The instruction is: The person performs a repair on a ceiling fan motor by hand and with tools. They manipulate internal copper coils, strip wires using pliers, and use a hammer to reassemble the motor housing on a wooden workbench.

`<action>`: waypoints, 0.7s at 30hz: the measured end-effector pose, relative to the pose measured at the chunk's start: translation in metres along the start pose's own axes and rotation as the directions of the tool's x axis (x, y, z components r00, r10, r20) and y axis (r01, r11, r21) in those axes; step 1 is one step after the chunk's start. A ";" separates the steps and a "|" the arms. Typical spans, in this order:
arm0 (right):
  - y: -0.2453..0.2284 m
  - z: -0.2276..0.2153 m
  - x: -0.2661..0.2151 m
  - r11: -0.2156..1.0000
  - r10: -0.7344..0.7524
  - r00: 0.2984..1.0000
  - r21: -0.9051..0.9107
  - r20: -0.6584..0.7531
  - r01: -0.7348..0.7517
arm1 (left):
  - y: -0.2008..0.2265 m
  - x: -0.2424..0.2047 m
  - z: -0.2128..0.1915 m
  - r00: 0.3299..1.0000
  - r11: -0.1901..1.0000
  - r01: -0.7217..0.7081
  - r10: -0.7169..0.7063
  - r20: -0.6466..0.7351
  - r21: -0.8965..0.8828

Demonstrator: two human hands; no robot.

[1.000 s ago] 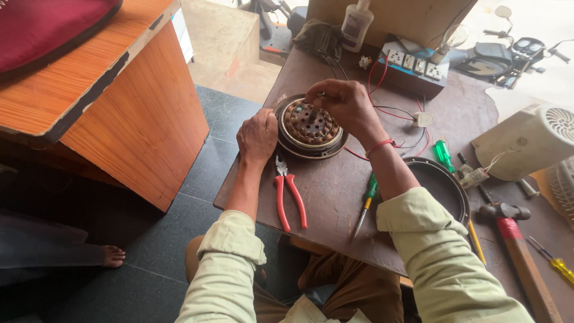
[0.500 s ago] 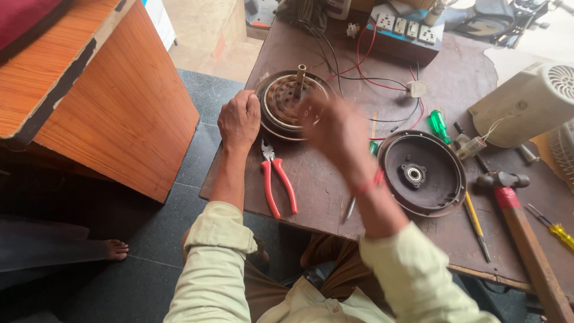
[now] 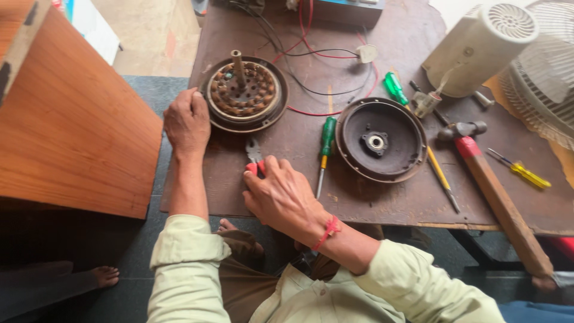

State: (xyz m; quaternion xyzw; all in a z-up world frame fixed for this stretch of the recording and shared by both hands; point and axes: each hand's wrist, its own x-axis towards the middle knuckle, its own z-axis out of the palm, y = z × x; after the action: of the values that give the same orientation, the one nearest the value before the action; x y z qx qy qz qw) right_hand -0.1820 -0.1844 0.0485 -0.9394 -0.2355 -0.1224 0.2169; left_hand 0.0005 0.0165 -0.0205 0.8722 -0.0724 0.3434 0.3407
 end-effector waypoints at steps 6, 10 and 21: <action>0.023 -0.024 -0.013 0.992 0.072 0.997 -0.101 -0.010 -0.072 | 0.008 -0.002 -0.004 1.000 1.000 -0.022 0.022 0.001 0.015; 0.034 -0.054 -0.038 0.997 -0.076 0.966 0.006 -0.248 0.080 | 0.031 0.000 -0.019 0.990 0.998 0.062 -0.061 0.125 -0.006; 0.116 -0.092 -0.113 0.992 0.035 0.966 -0.108 -0.257 -0.065 | 0.083 -0.001 -0.052 0.757 0.777 0.587 -0.427 0.496 -0.227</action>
State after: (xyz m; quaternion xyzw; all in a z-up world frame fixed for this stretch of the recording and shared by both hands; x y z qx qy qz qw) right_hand -0.2336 -0.3637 0.0508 -0.9325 -0.1745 -0.2499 0.1938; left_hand -0.0589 -0.0132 0.0517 0.8300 0.0370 0.0215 0.5561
